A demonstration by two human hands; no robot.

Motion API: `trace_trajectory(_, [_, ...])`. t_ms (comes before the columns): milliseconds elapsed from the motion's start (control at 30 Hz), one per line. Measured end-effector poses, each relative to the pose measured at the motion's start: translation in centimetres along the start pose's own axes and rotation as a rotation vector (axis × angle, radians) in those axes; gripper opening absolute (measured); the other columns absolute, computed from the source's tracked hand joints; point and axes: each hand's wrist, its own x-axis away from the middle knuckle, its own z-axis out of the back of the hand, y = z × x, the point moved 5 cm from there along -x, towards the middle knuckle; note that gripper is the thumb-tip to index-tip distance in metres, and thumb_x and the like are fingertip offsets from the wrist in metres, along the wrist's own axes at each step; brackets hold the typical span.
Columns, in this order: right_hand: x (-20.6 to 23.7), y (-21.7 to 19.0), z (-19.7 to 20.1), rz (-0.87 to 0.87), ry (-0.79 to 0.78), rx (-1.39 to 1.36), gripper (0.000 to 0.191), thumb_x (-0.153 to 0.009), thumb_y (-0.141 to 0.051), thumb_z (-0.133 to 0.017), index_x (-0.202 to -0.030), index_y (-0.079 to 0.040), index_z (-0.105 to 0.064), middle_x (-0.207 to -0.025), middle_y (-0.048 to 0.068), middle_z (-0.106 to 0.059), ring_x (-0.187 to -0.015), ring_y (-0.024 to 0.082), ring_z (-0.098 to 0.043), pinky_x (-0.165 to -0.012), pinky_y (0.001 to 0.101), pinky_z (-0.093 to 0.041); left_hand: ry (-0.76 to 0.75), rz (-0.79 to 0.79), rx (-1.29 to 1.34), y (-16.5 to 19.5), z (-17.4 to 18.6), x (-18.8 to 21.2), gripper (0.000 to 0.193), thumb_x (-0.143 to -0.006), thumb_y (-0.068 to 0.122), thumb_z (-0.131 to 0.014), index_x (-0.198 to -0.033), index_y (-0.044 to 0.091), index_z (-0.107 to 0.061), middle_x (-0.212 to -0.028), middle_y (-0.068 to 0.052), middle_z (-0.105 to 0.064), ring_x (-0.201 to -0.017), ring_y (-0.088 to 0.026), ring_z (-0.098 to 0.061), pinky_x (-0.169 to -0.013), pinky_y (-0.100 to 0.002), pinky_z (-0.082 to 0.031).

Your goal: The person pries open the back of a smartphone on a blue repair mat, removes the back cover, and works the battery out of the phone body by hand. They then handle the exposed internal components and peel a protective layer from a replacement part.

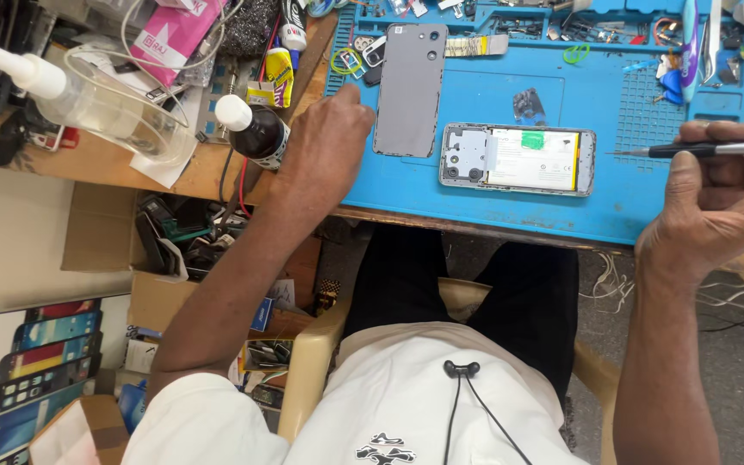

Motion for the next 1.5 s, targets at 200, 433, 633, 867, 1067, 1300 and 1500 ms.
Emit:
trace_trajectory(200, [-0.5, 0.2, -0.7, -0.036, -0.031, 0.026, 0.039, -0.108, 0.024, -0.058, -0.14, 0.002, -0.048, -0.13, 0.019, -0.067, -0.118, 0.021, -0.071, -0.099, 0.0265, -0.06, -0.006, -0.001, -0.009, -1.6, -0.6, -0.3, 0.014, -0.084, -0.005, -0.068, -0.091, 0.003, -0.077, -0.094, -0.017, -0.064, -0.084, -0.033, -0.073, -0.074, -0.046, -0.062])
trace_trajectory(433, [1.1, -1.9, 5.5, 0.064, -0.038, 0.019, 0.08, -0.114, 0.016, -0.064, -0.168, -0.02, -0.017, -0.135, 0.015, -0.062, -0.115, 0.022, -0.069, -0.1, 0.0306, -0.059, 0.117, -0.108, 0.29, 8.8, 2.3, 2.3, 0.02, -0.092, 0.004, -0.073, -0.112, 0.006, -0.075, -0.108, -0.011, -0.068, -0.103, -0.033, -0.067, -0.086, -0.047, -0.057])
trace_trajectory(633, [4.0, -2.9, 4.8, 0.121, -0.021, -0.057, 0.071, -0.111, 0.012, -0.071, -0.161, -0.017, -0.03, -0.135, 0.015, -0.066, -0.114, 0.019, -0.071, -0.1, 0.0318, -0.064, 0.117, -0.388, 0.52, 19.9, -0.6, 3.3, 0.053, -0.085, 0.025, -0.08, -0.132, 0.003, -0.068, -0.139, -0.017, -0.06, -0.132, -0.036, -0.051, -0.107, -0.053, -0.042])
trace_trajectory(867, [0.5, -4.9, 1.2, 0.1, -0.06, -0.06, 0.065, -0.111, 0.008, -0.071, -0.158, -0.016, -0.033, -0.136, 0.015, -0.066, -0.118, 0.018, -0.072, -0.099, 0.0317, -0.065, 0.029, -0.374, 0.501, 19.0, -1.8, 0.5, 0.043, -0.09, 0.024, -0.076, -0.13, 0.009, -0.07, -0.146, -0.014, -0.058, -0.142, -0.034, -0.047, -0.115, -0.05, -0.04])
trace_trajectory(1067, [-0.7, -3.5, 0.6, 0.132, -0.074, 0.007, 0.068, -0.111, 0.004, -0.072, -0.162, -0.019, -0.034, -0.136, 0.013, -0.067, -0.12, 0.018, -0.072, -0.098, 0.0316, -0.062, 0.025, -0.342, 0.451, 18.5, -3.7, -0.8, 0.042, -0.089, 0.028, -0.075, -0.128, 0.012, -0.071, -0.144, -0.013, -0.059, -0.141, -0.031, -0.047, -0.115, -0.049, -0.04])
trace_trajectory(1300, [-1.8, -3.2, 4.2, 0.19, -0.068, 0.138, 0.068, -0.106, 0.002, -0.077, -0.157, -0.019, -0.038, -0.124, 0.012, -0.07, -0.114, 0.02, -0.074, -0.094, 0.0323, -0.064, 0.045, -0.346, 0.466, 22.7, -4.3, -2.1, 0.041, -0.089, 0.027, -0.075, -0.127, 0.012, -0.072, -0.143, -0.013, -0.06, -0.14, -0.031, -0.048, -0.114, -0.05, -0.04])
trace_trajectory(1500, [-3.2, -4.7, 6.0, 0.219, -0.291, 0.254, 0.064, -0.106, -0.003, -0.078, -0.155, -0.02, -0.041, -0.118, 0.008, -0.075, -0.11, 0.017, -0.076, -0.097, 0.0323, -0.066, 0.039, -0.362, 0.474, 25.4, -3.6, -2.0, 0.04, -0.089, 0.025, -0.077, -0.125, 0.01, -0.073, -0.142, -0.013, -0.061, -0.139, -0.032, -0.049, -0.113, -0.05, -0.042])
